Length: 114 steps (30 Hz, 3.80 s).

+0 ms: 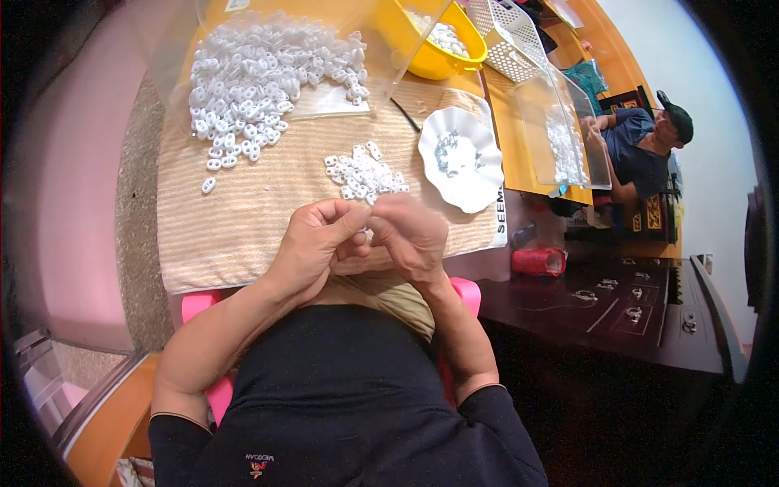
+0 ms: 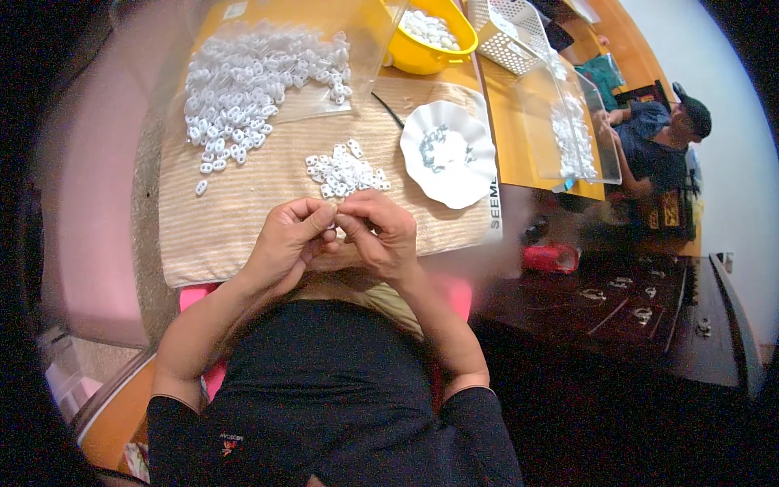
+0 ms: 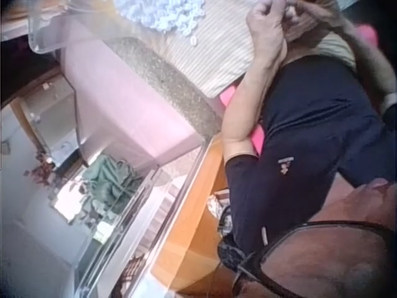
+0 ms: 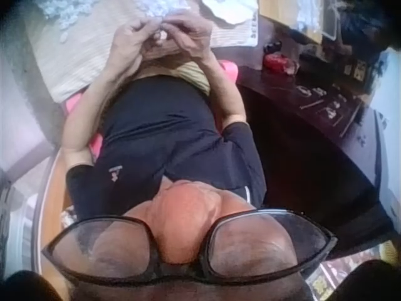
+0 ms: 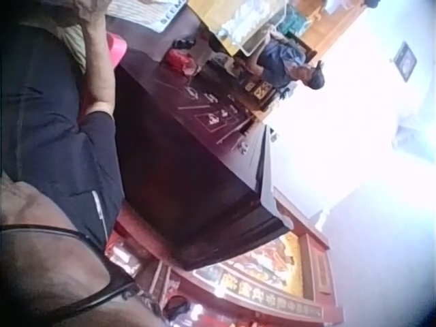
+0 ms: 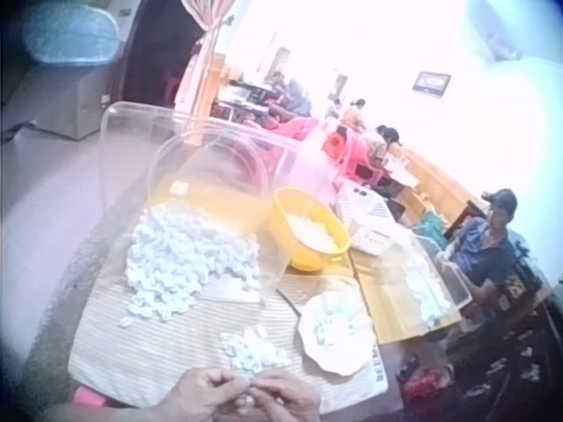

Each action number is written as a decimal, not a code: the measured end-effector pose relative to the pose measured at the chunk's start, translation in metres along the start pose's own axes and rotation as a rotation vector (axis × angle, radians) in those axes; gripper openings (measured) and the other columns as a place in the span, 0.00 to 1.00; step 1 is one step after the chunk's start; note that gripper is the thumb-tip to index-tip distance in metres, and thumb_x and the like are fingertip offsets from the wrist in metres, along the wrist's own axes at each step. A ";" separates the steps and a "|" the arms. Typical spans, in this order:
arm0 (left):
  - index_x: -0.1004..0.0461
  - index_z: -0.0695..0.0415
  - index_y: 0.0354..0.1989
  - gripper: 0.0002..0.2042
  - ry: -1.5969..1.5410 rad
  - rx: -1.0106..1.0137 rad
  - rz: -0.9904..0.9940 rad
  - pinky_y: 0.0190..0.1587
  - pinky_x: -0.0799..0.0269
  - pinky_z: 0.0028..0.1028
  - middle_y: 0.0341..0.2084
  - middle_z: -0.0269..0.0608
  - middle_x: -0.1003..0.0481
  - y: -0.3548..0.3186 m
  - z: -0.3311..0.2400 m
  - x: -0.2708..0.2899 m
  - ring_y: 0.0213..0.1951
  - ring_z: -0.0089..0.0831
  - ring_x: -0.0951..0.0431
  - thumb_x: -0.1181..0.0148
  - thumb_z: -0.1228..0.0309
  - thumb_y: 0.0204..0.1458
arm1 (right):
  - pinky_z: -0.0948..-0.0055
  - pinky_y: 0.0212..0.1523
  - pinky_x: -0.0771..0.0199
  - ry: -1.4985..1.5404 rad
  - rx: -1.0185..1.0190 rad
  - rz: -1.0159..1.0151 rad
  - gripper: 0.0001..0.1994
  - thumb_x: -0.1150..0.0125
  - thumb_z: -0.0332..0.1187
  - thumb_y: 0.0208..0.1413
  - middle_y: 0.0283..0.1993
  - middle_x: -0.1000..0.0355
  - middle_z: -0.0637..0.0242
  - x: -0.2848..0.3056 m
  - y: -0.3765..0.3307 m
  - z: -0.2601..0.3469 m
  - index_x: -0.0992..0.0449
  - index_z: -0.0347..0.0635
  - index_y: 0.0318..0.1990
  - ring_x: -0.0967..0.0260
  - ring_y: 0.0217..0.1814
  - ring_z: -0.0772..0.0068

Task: The recorder is assembling or inspecting small white plastic components at a workshop table.

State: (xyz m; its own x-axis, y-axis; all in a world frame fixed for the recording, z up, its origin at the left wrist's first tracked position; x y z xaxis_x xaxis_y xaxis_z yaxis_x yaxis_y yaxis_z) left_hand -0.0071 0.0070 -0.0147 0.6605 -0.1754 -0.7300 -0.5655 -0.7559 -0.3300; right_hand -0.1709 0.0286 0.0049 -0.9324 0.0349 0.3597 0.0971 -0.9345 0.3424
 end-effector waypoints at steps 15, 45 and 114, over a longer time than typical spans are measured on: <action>0.27 0.65 0.44 0.10 -0.047 -0.004 -0.009 0.42 0.23 0.23 0.35 0.40 0.23 0.001 -0.008 -0.002 0.35 0.25 0.21 0.41 0.76 0.55 | 0.84 0.33 0.27 0.249 -0.239 -0.033 0.04 0.46 0.21 0.59 0.41 0.31 0.65 0.000 -0.007 -0.009 0.27 0.32 0.40 0.31 0.34 0.82; 0.28 0.65 0.44 0.09 0.001 0.003 -0.021 0.43 0.22 0.24 0.35 0.41 0.23 0.004 -0.004 0.002 0.35 0.24 0.21 0.42 0.77 0.55 | 0.84 0.39 0.32 0.256 -0.271 -0.057 0.02 0.44 0.23 0.59 0.39 0.30 0.68 -0.004 -0.012 -0.016 0.27 0.33 0.38 0.34 0.38 0.83; 0.26 0.65 0.41 0.07 0.152 -0.078 -0.060 0.39 0.23 0.22 0.31 0.39 0.22 0.002 0.005 0.000 0.32 0.23 0.22 0.41 0.77 0.54 | 0.83 0.33 0.29 0.171 -0.398 -0.006 0.06 0.43 0.28 0.60 0.30 0.25 0.71 0.000 -0.013 -0.007 0.24 0.33 0.38 0.31 0.31 0.84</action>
State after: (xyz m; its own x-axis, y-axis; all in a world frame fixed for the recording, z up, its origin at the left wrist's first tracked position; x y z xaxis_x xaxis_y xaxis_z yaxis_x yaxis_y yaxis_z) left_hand -0.0109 0.0087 -0.0189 0.7623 -0.2171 -0.6098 -0.4866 -0.8135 -0.3187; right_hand -0.1750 0.0382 -0.0056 -0.9800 0.0133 0.1987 -0.0196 -0.9994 -0.0296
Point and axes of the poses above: each hand's wrist, its own y-axis towards the middle knuckle, its own x-axis out of the back of the hand, z = x × y, the point moved 1 cm from there along y, towards the middle knuckle
